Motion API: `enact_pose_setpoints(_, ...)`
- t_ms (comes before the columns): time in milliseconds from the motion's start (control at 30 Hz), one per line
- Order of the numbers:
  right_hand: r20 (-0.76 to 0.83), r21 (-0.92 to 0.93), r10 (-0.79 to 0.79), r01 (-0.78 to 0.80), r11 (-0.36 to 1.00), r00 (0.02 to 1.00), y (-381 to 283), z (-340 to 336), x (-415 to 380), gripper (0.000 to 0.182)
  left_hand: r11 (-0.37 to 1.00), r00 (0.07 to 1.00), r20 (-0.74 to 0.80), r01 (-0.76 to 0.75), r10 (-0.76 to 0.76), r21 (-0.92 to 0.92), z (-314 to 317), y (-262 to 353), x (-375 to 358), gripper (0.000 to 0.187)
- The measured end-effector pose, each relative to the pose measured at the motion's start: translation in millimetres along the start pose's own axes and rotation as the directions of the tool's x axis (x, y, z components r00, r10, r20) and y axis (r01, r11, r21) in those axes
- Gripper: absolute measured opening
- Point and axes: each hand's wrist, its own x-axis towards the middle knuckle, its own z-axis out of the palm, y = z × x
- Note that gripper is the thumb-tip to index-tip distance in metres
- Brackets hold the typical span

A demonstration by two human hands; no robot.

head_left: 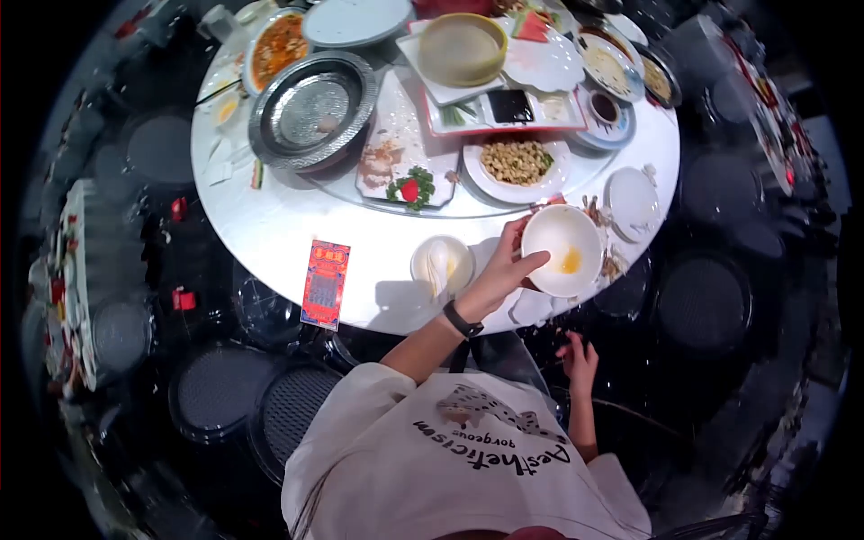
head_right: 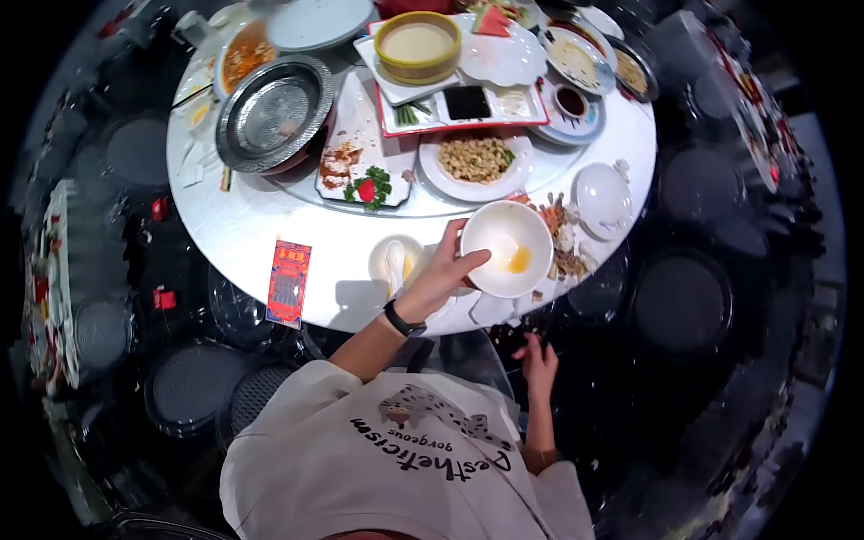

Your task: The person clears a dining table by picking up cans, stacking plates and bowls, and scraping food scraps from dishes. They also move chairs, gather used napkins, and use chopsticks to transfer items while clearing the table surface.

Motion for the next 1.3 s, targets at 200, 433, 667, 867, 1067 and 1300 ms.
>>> enact_pose_setpoints(200,-0.150,0.172,0.041,-0.014,0.985,0.988,16,-77,23,0.020,0.968,0.984,-0.124,-0.154,0.131,-0.196,-33,38,18,0.060)
enact_pose_setpoints(433,-0.153,0.243,0.043,-0.005,0.970,0.987,29,-108,67,0.019,0.907,0.822,-0.389,-0.405,0.416,0.114,-139,105,16,0.050)
enact_pose_setpoints(667,-0.092,0.216,0.078,-0.057,0.975,0.993,60,-104,90,0.020,0.908,0.767,-0.487,-0.372,0.417,0.192,-136,128,17,0.049)
enact_pose_setpoints(867,-0.091,0.245,0.072,-0.048,0.968,0.993,62,-93,88,0.019,0.893,0.819,-0.379,-0.326,0.431,0.310,-83,126,84,0.052)
enact_pose_setpoints(1067,-0.149,0.290,0.095,-0.048,0.956,0.984,68,-103,81,0.019,0.117,0.622,0.065,-0.248,0.780,0.962,-55,121,183,0.058)
enact_pose_setpoints(1300,-0.256,0.344,0.148,-0.053,0.937,0.955,81,-141,64,0.018,-0.692,0.681,0.594,-0.175,0.428,0.700,-42,119,214,0.058)
